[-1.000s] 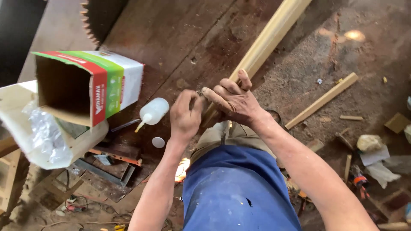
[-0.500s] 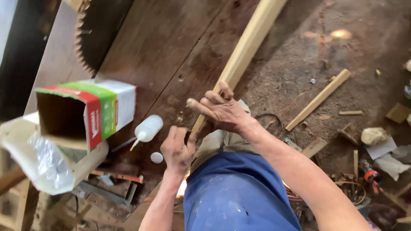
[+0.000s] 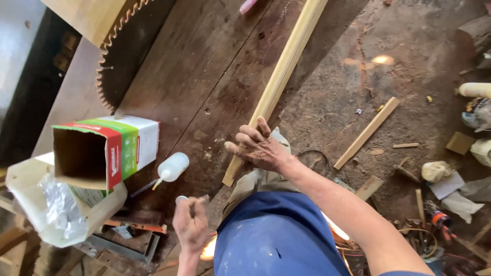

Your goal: Using an angle grinder to sand and smooth a long wooden strip on a workbench.

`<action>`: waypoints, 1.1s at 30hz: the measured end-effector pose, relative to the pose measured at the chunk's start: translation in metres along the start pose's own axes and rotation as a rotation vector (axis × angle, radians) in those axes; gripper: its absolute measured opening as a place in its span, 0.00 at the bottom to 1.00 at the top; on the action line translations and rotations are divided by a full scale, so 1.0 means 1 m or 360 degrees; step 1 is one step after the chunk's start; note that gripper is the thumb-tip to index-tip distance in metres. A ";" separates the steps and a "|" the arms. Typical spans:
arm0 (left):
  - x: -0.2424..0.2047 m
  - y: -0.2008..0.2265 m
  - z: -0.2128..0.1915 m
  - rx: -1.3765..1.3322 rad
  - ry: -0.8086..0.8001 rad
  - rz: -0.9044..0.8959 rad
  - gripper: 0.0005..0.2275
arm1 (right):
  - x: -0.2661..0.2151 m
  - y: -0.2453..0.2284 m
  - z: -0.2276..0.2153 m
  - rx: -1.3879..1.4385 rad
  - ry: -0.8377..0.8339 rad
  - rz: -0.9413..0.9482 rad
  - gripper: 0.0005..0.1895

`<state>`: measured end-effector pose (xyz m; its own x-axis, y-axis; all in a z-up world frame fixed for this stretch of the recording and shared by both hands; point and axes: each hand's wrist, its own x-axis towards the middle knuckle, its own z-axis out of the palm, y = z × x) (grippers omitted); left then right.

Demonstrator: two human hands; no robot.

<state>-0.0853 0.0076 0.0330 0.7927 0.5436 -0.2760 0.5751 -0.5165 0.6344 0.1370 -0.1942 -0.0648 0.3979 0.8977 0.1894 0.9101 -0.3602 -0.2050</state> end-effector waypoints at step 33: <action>0.078 0.064 0.052 -0.0225 -0.0122 0.0429 0.08 | 0.028 0.057 -0.052 0.0051 -0.0122 0.0443 0.47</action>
<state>0.0245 -0.0174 0.0148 0.9288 0.3454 -0.1344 0.3126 -0.5351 0.7848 0.2062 -0.2028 -0.0214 0.6207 0.7826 0.0485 0.7626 -0.5881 -0.2694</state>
